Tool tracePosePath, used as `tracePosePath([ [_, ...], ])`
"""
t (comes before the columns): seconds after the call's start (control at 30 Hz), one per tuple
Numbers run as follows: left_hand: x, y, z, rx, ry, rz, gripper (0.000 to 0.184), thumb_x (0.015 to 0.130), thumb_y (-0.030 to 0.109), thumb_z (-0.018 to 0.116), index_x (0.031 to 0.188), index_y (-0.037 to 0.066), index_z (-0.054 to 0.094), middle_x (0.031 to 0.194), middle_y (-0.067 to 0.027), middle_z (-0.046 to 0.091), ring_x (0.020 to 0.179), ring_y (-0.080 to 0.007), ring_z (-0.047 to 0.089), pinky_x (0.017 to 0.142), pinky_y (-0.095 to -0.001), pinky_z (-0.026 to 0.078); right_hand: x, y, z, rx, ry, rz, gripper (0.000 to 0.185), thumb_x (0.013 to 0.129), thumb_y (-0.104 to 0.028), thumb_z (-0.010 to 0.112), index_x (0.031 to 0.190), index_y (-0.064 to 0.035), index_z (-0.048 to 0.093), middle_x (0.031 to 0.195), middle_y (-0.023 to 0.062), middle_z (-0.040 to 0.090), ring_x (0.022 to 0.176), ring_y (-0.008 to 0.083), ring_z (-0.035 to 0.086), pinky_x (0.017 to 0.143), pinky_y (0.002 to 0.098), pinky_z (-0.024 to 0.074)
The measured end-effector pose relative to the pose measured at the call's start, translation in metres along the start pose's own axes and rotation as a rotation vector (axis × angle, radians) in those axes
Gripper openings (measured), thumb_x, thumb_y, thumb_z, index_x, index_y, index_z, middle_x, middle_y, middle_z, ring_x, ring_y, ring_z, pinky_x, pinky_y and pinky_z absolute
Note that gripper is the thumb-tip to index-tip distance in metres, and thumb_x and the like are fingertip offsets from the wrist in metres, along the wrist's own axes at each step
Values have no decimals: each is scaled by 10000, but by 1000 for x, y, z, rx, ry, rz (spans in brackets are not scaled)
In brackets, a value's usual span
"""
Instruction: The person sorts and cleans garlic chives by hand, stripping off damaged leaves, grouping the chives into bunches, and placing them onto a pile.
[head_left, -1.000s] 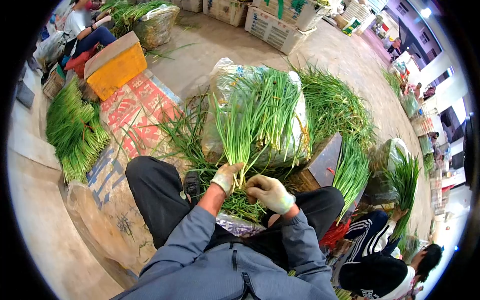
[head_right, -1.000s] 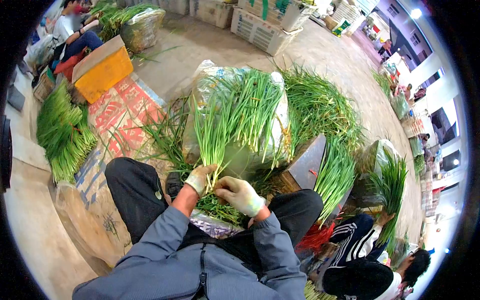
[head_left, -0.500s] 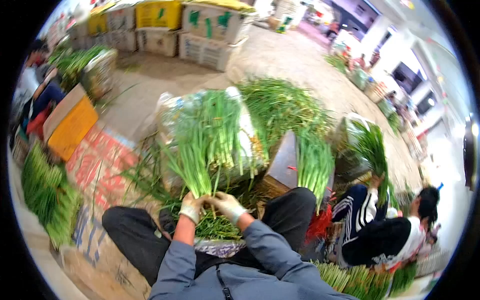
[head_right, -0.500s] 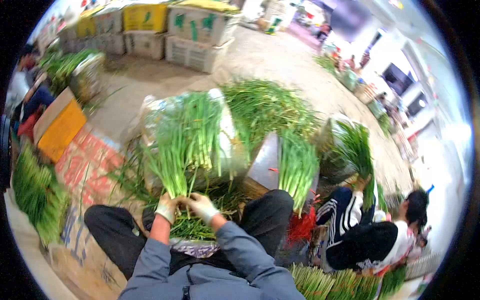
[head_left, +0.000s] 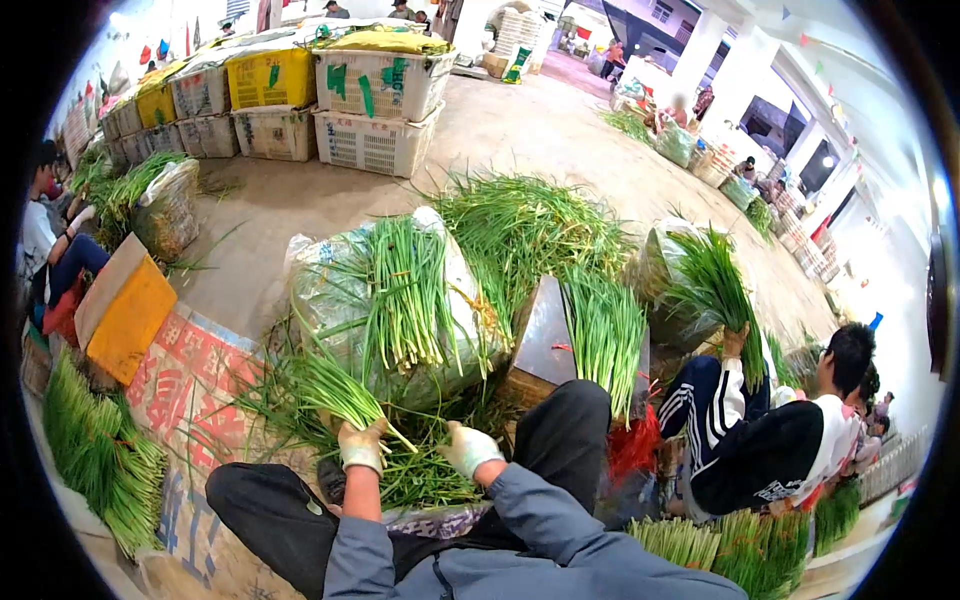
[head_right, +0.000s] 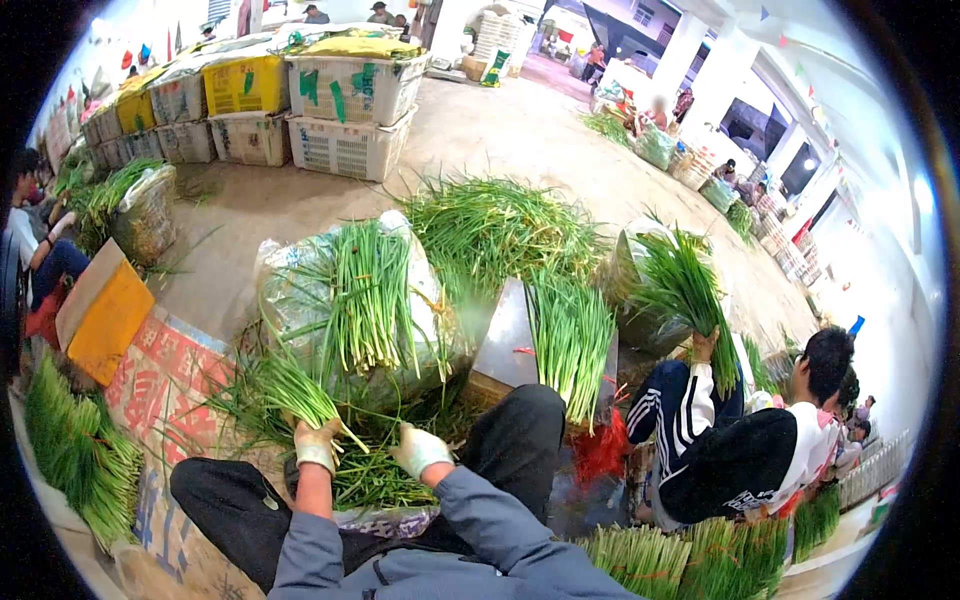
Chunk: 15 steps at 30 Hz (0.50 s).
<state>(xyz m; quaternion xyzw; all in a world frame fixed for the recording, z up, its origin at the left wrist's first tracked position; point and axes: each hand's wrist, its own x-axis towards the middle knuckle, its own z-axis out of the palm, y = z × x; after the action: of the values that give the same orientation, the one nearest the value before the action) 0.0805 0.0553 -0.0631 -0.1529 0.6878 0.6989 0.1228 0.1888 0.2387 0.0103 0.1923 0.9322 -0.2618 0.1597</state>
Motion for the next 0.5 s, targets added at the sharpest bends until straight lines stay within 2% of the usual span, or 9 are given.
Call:
tracePosePath([
  [0.07,-24,23,1,4,-48,-16,256,800,-41,743,1029,-2,635,874,-114,707,648,-211,640,541,-354,502,-6,-29,-1,284,104,-313,503,877,-348,684,1257,-40,569,1117,250,665,1017,379,661,863,424,537],
  [0.13,-26,21,7,37,-59,25,239,799,-23,747,1015,-8,645,874,-115,709,649,-211,644,551,-357,509,-8,-51,3,104,128,-444,471,868,-287,693,1257,-59,553,1079,230,655,976,392,656,828,445,538],
  [0.17,-25,18,11,59,-62,68,223,799,-5,752,1000,-14,656,873,-117,712,650,-210,649,561,-360,516,-10,-60,3,-7,86,-430,445,858,-245,699,1237,-59,558,1046,220,634,953,398,649,802,464,534],
  [0.3,-8,-1,-7,106,-188,84,214,832,71,740,1002,-36,665,812,-114,714,620,-208,645,554,-364,502,17,-47,27,2,139,-408,400,852,-235,707,1186,-60,575,1020,204,653,935,397,653,787,462,534],
  [0.4,-14,11,-9,102,-282,45,226,854,111,725,1008,-42,667,817,-115,716,619,-213,648,565,-347,507,22,-39,29,159,133,-365,424,822,-228,747,1170,-48,584,986,188,675,910,366,666,791,428,541],
  [0.47,-21,22,-6,78,-310,51,224,851,113,709,1011,-39,671,836,-116,720,649,-216,661,572,-343,515,24,-34,25,372,83,-302,453,790,-216,781,1150,-17,591,958,167,691,886,305,680,797,383,547],
  [0.5,-23,21,-7,-56,-350,-10,223,831,51,704,1026,-49,661,863,-125,717,680,-227,672,587,-358,524,27,-34,25,456,39,-251,461,778,-192,770,1151,8,587,957,143,692,877,248,681,805,350,546],
])
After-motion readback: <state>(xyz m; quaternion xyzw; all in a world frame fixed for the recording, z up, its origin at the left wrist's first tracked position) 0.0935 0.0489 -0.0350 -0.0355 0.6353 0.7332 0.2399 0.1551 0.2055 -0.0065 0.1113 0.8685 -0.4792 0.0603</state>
